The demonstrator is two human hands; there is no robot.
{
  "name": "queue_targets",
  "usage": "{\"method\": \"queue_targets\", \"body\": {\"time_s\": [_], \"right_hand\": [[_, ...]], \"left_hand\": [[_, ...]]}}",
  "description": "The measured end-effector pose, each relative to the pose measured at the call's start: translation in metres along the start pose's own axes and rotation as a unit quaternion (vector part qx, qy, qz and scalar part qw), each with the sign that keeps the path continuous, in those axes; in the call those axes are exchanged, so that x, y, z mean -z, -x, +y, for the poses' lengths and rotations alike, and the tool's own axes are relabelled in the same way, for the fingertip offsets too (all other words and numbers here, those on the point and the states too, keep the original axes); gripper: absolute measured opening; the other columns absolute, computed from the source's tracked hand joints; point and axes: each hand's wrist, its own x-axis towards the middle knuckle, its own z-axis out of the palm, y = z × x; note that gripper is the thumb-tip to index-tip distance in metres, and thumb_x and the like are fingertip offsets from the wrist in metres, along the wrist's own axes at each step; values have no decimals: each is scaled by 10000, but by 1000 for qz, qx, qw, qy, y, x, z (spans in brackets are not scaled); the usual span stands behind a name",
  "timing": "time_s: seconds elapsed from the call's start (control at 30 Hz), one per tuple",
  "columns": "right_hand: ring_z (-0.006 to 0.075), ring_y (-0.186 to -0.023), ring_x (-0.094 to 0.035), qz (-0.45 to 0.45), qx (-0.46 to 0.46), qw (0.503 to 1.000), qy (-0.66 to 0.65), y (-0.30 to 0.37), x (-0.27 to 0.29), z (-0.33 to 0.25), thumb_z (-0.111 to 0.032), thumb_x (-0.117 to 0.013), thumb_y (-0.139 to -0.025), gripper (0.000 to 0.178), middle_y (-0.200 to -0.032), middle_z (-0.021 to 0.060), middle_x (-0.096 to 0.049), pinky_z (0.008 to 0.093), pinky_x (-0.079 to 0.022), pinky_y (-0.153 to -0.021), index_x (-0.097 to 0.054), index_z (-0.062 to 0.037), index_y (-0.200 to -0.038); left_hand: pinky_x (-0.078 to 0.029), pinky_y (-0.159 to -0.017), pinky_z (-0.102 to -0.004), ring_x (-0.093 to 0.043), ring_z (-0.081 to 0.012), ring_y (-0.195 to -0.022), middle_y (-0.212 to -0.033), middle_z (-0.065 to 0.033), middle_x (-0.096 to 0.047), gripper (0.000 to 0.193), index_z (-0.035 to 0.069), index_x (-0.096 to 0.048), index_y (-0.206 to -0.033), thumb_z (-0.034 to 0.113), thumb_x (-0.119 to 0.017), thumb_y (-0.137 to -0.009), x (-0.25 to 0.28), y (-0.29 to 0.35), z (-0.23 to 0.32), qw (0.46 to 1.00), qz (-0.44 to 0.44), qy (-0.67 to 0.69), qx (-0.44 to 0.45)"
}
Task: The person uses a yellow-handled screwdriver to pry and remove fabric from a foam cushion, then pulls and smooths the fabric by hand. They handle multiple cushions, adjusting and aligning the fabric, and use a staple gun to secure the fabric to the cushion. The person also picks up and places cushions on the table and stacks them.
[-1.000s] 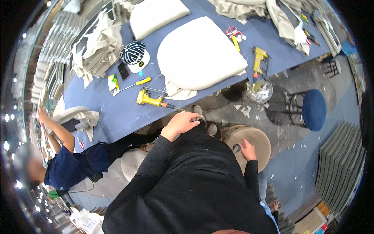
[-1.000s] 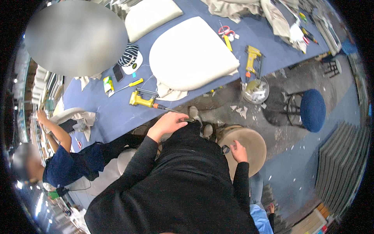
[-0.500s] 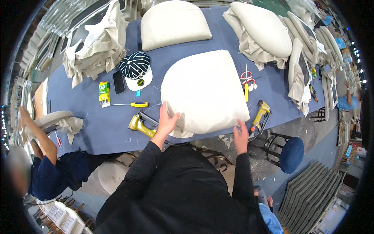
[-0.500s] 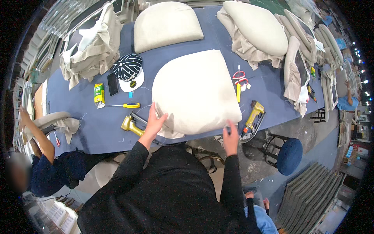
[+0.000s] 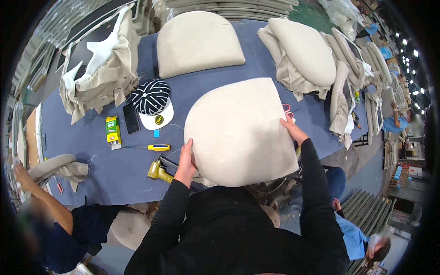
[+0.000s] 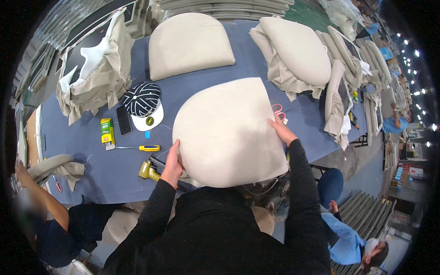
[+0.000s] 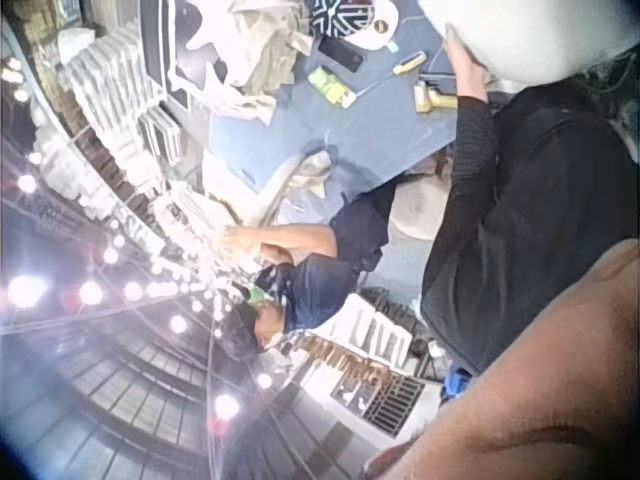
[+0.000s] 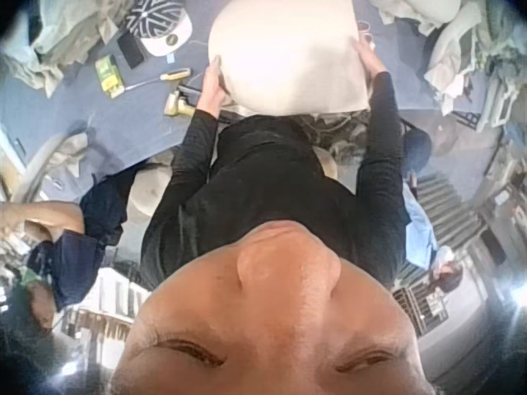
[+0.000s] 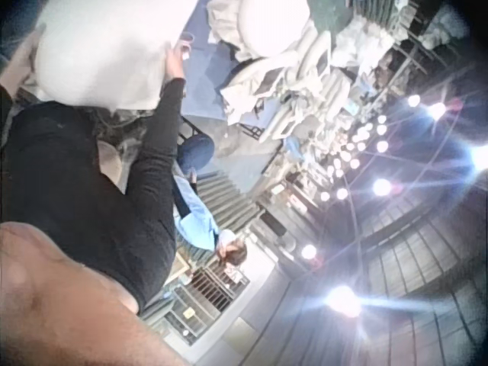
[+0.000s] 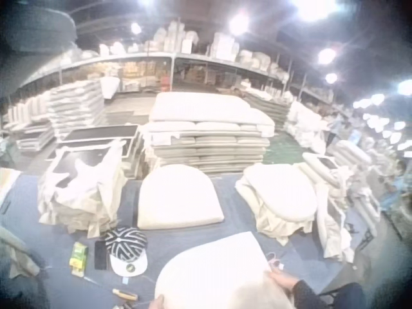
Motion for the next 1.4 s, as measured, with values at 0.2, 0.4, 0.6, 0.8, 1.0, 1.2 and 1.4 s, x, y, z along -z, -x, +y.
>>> {"method": "queue_targets", "body": {"time_s": [0.2,0.4,0.6,0.8,1.0,1.2,1.4], "right_hand": [[175,-1419,-530,74,227,971,-1,164,36,-206,-375,-564,-1130,522,-1599,120,-563,302,-402,-1169,-583,-96,-1572],[190,-1092,-691,144,547,822,-62,182,-16,-266,-345,-505,-1141,504,-1156,146,-779,318,-509,-995,-818,48,-1105],[184,-879,-734,97,421,884,-177,136,-18,-203,-291,-507,-1094,445,-888,100,-790,347,-569,-834,-811,29,-1029],[326,-843,-781,206,481,848,-84,130,-25,-197,-273,-562,-986,331,-883,155,-797,414,-596,-807,-830,-79,-983],[350,-847,-765,155,486,855,-92,142,8,-180,-279,-627,-1022,296,-904,178,-786,448,-583,-803,-821,-56,-1028],[388,-1136,-750,143,590,791,-82,168,16,-176,-142,-692,-984,311,-1256,198,-774,431,-572,-1013,-773,-15,-1256],[377,-1312,-658,100,642,759,44,168,22,-196,-296,-892,-822,771,-1430,166,-705,453,-476,-1125,-613,-114,-1518]], "left_hand": [[-559,-1076,-408,-684,-291,-1285,-1440,-186,-686,704,-6,-573,-1530,570,-492,-1133,-22,37,7,989,-128,-29,63],[-555,-1031,-391,-708,-252,-1192,-1409,-161,-713,649,-26,-609,-1495,510,-454,-1162,-14,75,8,930,-154,-333,-8],[-440,-1179,-394,-586,-270,-1408,-1553,-201,-600,673,-70,-504,-1580,413,-572,-1116,-118,226,42,883,-234,-210,-349],[-398,-1221,-434,-554,-332,-1440,-1616,-223,-528,960,-55,-405,-1646,262,-874,-871,-188,291,15,672,-45,-448,-588],[-457,-1174,-432,-626,-341,-1373,-1474,-234,-658,826,-28,-561,-1543,85,-862,-783,-220,277,12,625,39,-504,-595],[-441,-1193,-429,-620,-328,-1385,-1462,-196,-667,659,8,-630,-1459,1,-819,-827,-265,288,2,538,109,-448,-706],[-411,-1219,-474,-588,-351,-1431,-1524,-194,-619,818,61,-612,-1502,116,-900,-738,-265,278,10,553,80,-434,-707]]}}
